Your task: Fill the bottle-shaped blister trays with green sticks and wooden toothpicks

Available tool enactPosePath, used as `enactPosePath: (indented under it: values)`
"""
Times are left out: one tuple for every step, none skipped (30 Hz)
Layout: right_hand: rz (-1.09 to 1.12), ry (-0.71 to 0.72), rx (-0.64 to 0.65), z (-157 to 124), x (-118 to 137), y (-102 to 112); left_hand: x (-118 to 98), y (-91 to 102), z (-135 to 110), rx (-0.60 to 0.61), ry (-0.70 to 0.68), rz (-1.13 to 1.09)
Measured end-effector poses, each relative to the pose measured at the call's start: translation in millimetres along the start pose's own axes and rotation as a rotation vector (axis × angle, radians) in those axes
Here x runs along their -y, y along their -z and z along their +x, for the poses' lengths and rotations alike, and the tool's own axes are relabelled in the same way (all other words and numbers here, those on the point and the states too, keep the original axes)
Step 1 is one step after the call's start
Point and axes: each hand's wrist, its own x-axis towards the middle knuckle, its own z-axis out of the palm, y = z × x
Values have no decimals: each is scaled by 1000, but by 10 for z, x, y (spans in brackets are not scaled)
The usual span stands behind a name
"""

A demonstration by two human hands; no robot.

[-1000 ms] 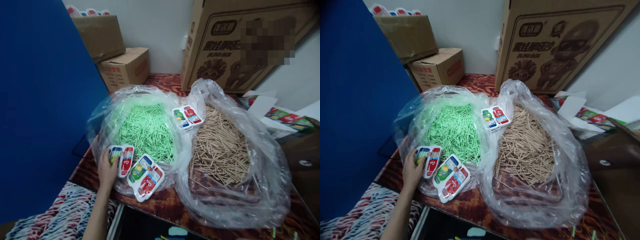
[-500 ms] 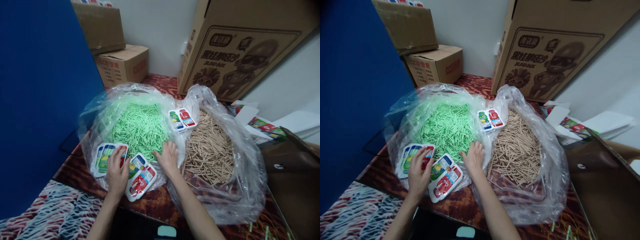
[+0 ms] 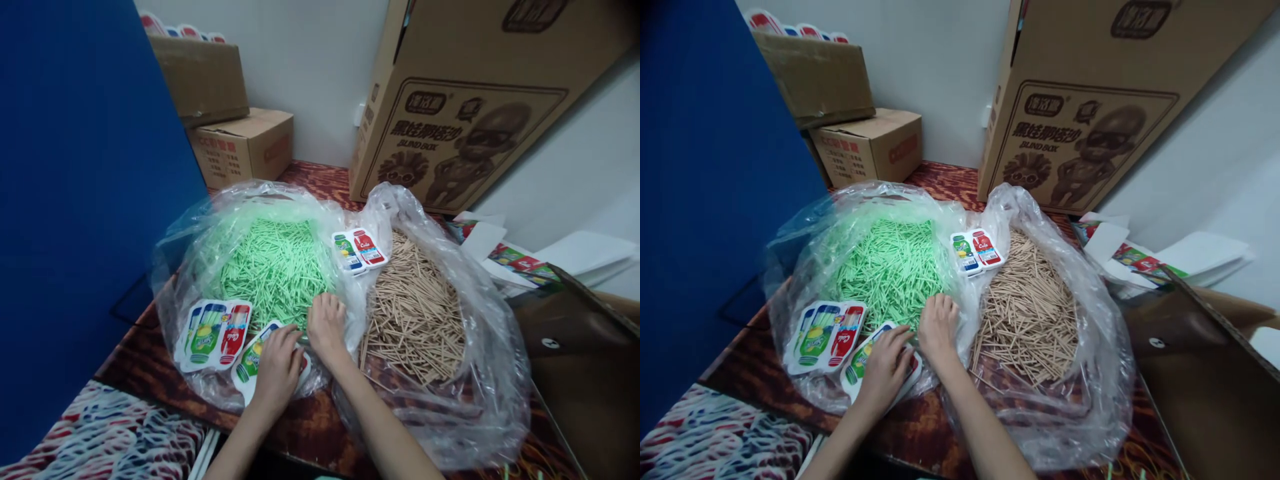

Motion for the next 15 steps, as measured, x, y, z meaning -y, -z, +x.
enactPosePath:
  values:
    - [20,19,14,24,-30,0,1,-20,2,39,-15,10]
    - [52,32,30,51,-65,6,5,-32,4,70,-23,16]
    - [93,29,45,79,-102,21,10,-34,7,90,-24,14]
    - [143,8,56,108,-138,42,15,-30,12,101,-20,5]
    - [198,-22,63,137,-170,68,19,-20,21,106,-10,-11]
    - [256,-51,68,166,-195,98,21,-5,36,110,2,-29]
    - [316,-78,73,195,-213,129,20,12,56,116,17,-50]
    - [381,-97,75,227,-223,161,15,31,84,126,34,-73]
    - [450,-106,67,261,-227,191,6,51,117,138,54,-100]
    - [526,-107,50,300,-228,219,-6,72,156,149,74,-132]
    - [611,-107,36,341,-227,243,-20,94,199,158,95,-168]
    - [704,-109,38,385,-225,263,-36,114,245,167,116,-206]
    - [804,-117,65,427,-225,278,-52,131,294,174,139,-244]
    - [906,-137,116,464,-226,288,-69,143,344,182,167,-285]
    - [1003,-174,181,494,-229,292,-84,150,396,189,201,-333]
